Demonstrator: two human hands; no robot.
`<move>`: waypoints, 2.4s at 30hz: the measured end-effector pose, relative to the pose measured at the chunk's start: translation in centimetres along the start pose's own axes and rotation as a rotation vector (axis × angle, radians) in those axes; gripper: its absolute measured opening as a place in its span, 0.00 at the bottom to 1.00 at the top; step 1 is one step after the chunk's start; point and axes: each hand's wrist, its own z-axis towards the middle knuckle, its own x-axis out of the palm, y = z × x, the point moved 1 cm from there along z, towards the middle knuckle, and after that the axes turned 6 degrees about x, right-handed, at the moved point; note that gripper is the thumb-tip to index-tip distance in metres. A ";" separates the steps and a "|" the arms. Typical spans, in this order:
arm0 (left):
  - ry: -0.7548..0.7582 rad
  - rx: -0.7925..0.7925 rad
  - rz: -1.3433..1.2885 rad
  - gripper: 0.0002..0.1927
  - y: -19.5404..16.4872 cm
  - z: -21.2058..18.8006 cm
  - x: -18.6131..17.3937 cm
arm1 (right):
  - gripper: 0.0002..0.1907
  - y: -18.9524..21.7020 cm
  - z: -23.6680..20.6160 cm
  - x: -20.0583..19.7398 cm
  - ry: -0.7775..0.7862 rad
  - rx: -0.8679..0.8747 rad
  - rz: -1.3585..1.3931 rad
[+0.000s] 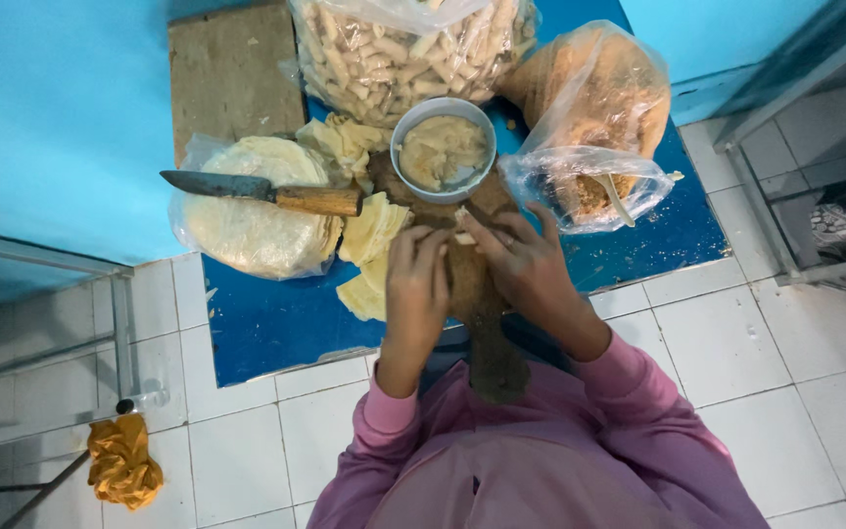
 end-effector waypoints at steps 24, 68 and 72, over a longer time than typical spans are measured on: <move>0.010 -0.196 0.336 0.07 3.5 -2.4 -4.3 | 0.23 -3.4 12.8 -5.5 0.115 0.080 0.465; -0.059 -0.303 -0.952 0.09 -1.2 -2.5 0.7 | 0.36 0.2 -2.6 -0.8 0.010 0.478 1.235; -0.064 -0.236 -0.817 0.08 -1.8 -2.4 0.2 | 0.33 0.0 -2.6 -0.4 0.015 0.499 1.208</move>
